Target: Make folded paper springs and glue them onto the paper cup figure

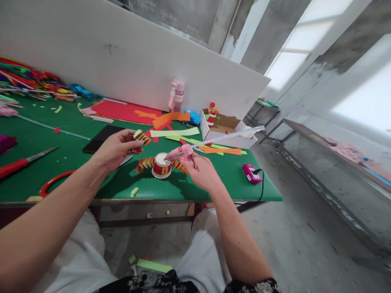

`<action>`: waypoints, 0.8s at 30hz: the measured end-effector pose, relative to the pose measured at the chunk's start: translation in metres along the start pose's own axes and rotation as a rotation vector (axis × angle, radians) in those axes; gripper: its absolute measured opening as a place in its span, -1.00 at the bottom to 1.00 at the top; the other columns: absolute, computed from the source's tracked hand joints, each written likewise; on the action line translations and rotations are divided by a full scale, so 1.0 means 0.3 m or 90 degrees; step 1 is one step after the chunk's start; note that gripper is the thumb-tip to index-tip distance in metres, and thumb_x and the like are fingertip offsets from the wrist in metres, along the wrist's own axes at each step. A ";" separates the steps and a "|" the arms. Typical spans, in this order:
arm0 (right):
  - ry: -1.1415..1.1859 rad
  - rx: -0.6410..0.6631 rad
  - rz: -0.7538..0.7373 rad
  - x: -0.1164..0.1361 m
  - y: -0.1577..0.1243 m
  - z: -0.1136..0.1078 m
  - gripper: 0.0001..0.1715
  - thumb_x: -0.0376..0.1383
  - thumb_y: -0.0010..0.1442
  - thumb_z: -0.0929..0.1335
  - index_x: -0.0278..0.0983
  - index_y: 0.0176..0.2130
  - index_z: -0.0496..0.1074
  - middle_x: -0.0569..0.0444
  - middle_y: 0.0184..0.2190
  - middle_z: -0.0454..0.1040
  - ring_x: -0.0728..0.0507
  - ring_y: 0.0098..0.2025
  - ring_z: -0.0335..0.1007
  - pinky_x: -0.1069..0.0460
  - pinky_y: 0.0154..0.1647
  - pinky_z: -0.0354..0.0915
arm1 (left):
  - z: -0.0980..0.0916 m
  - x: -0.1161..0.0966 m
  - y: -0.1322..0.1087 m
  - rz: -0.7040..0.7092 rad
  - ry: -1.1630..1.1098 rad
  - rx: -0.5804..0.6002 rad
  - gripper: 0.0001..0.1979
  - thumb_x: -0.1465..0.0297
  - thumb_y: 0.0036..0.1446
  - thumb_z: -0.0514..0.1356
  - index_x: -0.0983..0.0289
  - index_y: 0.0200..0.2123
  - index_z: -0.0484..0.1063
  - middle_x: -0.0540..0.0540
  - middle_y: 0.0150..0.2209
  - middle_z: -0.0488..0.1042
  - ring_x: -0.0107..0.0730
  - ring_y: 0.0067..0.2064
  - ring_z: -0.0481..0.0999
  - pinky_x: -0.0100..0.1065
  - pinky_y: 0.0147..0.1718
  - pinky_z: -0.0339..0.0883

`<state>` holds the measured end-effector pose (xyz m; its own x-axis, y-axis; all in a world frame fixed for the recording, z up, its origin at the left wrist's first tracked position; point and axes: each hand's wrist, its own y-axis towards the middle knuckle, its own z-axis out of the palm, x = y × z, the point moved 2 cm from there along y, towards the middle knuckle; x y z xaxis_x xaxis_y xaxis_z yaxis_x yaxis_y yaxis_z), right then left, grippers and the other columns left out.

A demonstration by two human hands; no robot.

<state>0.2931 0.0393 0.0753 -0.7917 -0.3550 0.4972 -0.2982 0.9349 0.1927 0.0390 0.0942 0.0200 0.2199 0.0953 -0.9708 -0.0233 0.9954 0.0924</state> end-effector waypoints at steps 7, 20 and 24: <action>0.103 0.013 0.091 -0.024 -0.006 -0.008 -0.61 -0.04 0.25 0.26 -0.26 -0.45 0.31 0.13 -0.58 0.37 -0.04 -0.55 0.24 0.06 -0.49 0.17 | 0.002 -0.001 -0.002 -0.009 0.006 -0.001 -0.57 0.30 -0.28 0.46 0.26 -0.31 0.41 -0.03 -0.45 0.50 -0.47 -0.51 0.46 -0.41 -0.51 0.26; 0.610 0.039 0.280 -0.104 0.003 0.062 -0.58 -0.04 0.05 0.48 -0.29 -0.24 0.43 0.07 -0.44 0.53 0.10 -0.66 0.12 0.17 -0.68 0.21 | 0.000 0.000 -0.007 -0.010 -0.010 0.001 -0.58 0.29 -0.27 0.46 0.24 -0.32 0.40 -0.03 -0.46 0.50 -0.47 -0.52 0.47 -0.42 -0.53 0.26; 0.624 0.062 0.249 -0.099 0.002 0.084 -0.49 0.04 0.08 0.45 -0.30 -0.16 0.50 0.04 -0.38 0.55 0.12 -0.66 0.12 0.19 -0.72 0.14 | -0.005 -0.006 -0.011 -0.015 -0.009 -0.001 -0.59 0.29 -0.27 0.47 0.24 -0.32 0.43 0.00 -0.44 0.53 -0.46 -0.51 0.47 -0.40 -0.51 0.31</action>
<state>0.3029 0.0503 0.0393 -0.0783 0.1633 0.9835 -0.1910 0.9658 -0.1755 0.0372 0.0906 0.0210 0.2339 0.0719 -0.9696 -0.0194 0.9974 0.0692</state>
